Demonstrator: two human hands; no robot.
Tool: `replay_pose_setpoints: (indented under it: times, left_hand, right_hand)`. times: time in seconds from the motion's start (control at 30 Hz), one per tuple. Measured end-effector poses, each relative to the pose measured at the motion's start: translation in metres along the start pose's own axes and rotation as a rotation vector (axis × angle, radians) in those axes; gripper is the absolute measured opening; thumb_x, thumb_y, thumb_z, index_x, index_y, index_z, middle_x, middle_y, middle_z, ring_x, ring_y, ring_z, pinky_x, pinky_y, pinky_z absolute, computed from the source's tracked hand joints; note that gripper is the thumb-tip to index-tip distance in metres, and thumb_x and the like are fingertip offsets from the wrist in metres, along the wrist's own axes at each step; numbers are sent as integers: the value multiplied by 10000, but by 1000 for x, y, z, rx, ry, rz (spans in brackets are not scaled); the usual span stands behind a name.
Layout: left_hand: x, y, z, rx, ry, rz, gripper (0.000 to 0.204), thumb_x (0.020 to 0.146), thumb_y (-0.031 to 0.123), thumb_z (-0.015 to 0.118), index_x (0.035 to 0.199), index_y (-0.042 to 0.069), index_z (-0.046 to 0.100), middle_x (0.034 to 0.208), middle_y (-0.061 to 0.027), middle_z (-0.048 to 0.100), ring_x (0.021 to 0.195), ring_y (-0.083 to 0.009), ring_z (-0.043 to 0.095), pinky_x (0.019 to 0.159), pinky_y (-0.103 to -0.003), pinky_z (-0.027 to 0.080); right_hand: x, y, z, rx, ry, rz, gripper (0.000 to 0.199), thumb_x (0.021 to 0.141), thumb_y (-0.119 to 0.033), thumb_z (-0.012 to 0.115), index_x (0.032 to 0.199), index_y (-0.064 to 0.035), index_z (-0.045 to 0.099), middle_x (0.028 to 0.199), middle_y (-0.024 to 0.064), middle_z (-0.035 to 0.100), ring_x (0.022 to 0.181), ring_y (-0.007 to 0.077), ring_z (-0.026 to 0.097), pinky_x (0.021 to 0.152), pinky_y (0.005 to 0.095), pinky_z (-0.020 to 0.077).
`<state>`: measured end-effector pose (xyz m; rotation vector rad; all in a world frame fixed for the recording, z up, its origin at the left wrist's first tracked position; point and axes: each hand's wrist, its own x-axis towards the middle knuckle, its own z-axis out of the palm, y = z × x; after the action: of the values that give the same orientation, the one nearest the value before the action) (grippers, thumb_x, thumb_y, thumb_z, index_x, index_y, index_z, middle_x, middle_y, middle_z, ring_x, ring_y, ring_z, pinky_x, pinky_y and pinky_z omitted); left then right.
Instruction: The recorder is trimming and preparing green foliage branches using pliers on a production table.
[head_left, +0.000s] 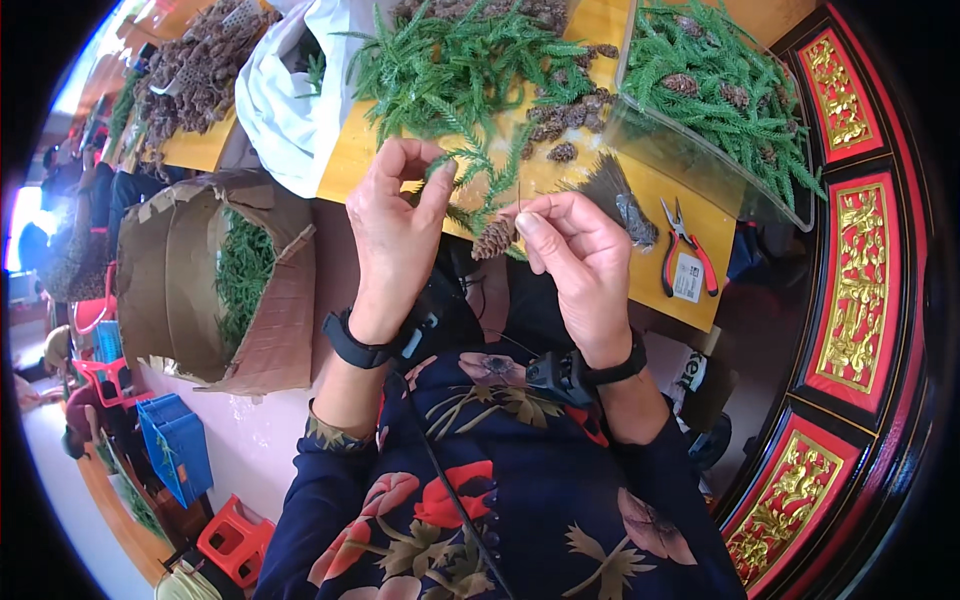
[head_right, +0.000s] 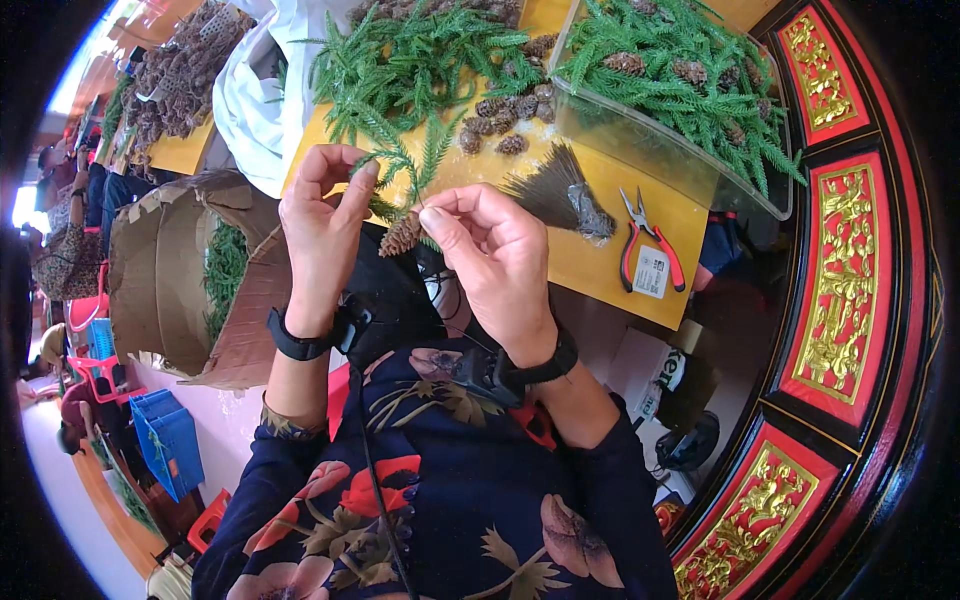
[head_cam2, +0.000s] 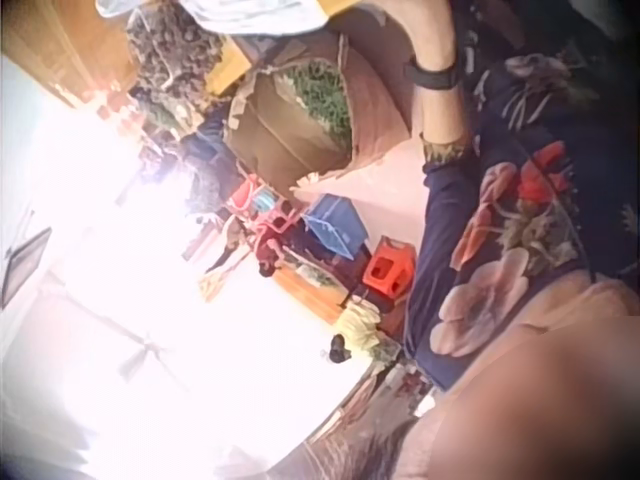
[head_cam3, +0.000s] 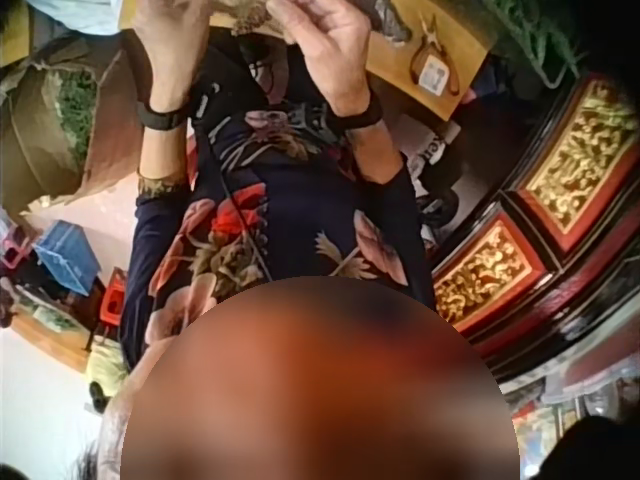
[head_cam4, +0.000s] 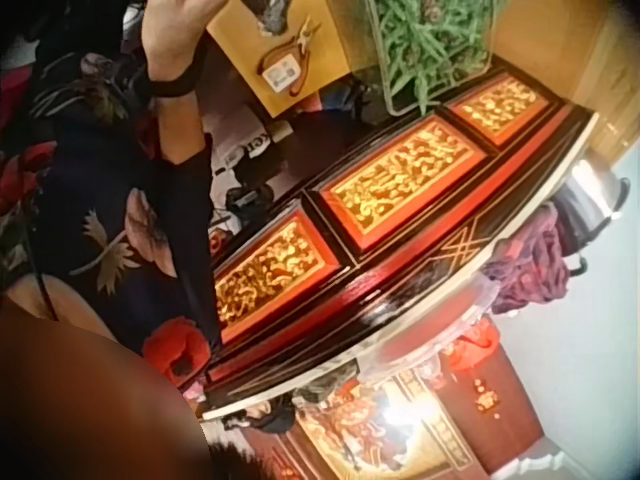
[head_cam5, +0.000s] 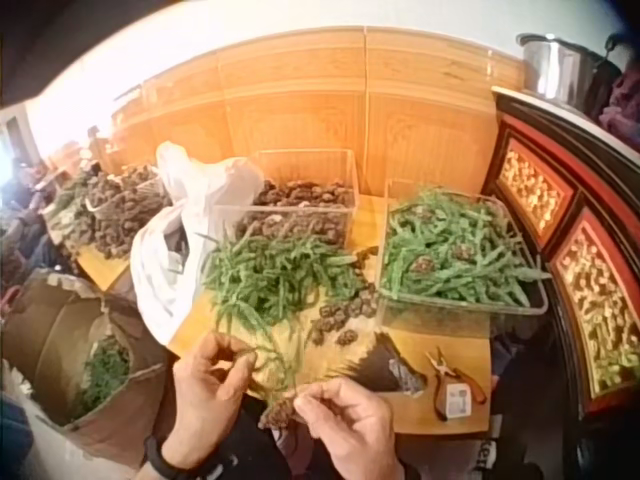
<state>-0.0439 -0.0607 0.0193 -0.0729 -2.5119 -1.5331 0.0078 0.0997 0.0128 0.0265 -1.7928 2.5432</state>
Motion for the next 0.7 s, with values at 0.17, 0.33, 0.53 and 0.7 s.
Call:
replay_pose_setpoints:
  times: [0.17,0.33,0.53,0.7]
  left_hand:
    - [-4,-8,7,-339,-46,-62,182,806,-1,671,981,-8,623,870,-35,662,749,-97,607,682,-237,493]
    - [-10,-6,6,-579,-177,-209,167,800,-15,671,964,-9,635,876,-8,656,757,-98,602,669,-230,494]
    - [-14,3,4,-131,-87,-48,156,815,-5,682,963,-19,633,921,-22,643,804,-54,580,672,-197,478]
    - [-17,4,6,-32,-75,8,154,824,22,687,964,-2,627,899,-9,640,767,-43,575,631,-184,470]
  right_hand:
    - [0,7,-2,10,1,29,97,934,-80,561,954,5,605,986,74,678,604,28,456,551,171,374]
    - [1,9,-5,22,50,31,104,934,-100,568,954,-8,611,1008,70,680,602,29,470,543,168,368]
    - [-1,12,-6,18,81,19,107,931,-116,576,953,-19,617,1037,70,679,606,29,478,542,167,364]
    - [-2,14,-5,18,77,14,107,932,-115,573,957,-19,610,1056,84,678,611,30,481,548,171,369]
